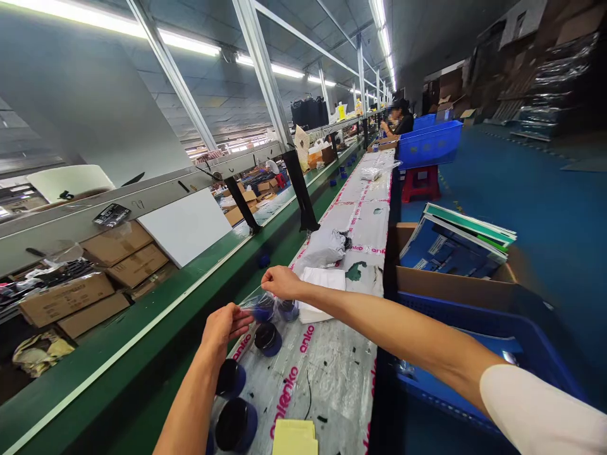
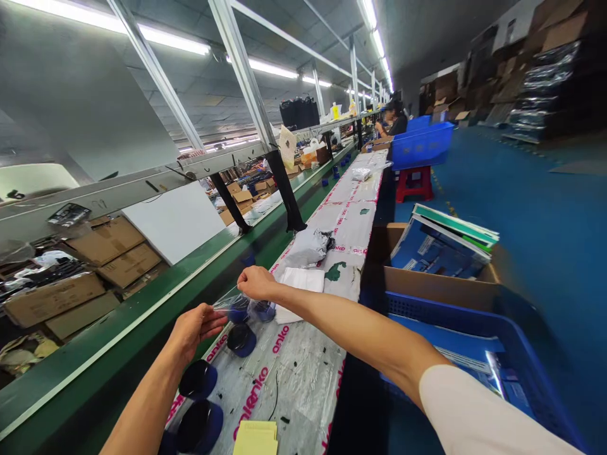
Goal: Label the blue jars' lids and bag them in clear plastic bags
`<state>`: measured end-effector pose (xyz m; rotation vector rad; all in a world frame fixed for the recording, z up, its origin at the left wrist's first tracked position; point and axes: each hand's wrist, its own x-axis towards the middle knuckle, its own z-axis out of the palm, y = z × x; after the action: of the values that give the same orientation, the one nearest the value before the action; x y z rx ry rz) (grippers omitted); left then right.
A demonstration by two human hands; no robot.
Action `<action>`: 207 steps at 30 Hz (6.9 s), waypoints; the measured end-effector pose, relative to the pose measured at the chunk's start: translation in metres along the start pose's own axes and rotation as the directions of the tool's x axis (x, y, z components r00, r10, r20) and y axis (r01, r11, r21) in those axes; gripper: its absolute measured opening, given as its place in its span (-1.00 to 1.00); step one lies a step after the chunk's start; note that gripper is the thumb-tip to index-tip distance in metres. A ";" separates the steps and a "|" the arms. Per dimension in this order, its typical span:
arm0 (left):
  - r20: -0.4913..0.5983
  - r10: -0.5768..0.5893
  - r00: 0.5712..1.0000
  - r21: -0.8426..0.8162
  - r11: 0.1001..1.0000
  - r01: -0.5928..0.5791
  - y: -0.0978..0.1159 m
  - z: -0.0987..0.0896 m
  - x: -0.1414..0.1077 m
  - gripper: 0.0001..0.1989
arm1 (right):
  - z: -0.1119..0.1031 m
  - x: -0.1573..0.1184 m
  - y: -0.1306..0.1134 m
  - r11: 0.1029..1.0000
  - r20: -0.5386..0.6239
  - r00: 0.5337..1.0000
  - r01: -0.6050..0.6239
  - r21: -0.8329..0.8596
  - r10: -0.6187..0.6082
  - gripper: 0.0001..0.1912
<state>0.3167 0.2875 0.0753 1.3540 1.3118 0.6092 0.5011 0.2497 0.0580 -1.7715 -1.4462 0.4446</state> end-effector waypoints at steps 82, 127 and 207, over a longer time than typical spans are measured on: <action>0.049 0.709 0.704 0.988 0.068 -0.137 -0.021 0.008 -0.071 -0.84 | 0.019 -0.080 -0.018 0.947 -0.220 0.941 0.289 0.137 -0.256 -0.93; 0.188 0.558 0.808 0.976 -0.012 -0.219 -0.052 0.012 -0.061 -0.77 | 0.051 -0.102 0.048 0.724 0.003 0.841 0.467 -0.508 -0.541 -0.90; 0.085 0.423 0.902 0.640 0.671 -0.375 -0.045 -0.006 -0.069 -0.86 | 0.005 -0.093 0.015 0.940 -0.004 0.955 0.291 -0.179 -0.296 -0.79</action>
<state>0.2779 0.2174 0.0578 2.2600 1.3428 0.5097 0.4802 0.1638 0.0242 -1.6498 -1.7386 0.1351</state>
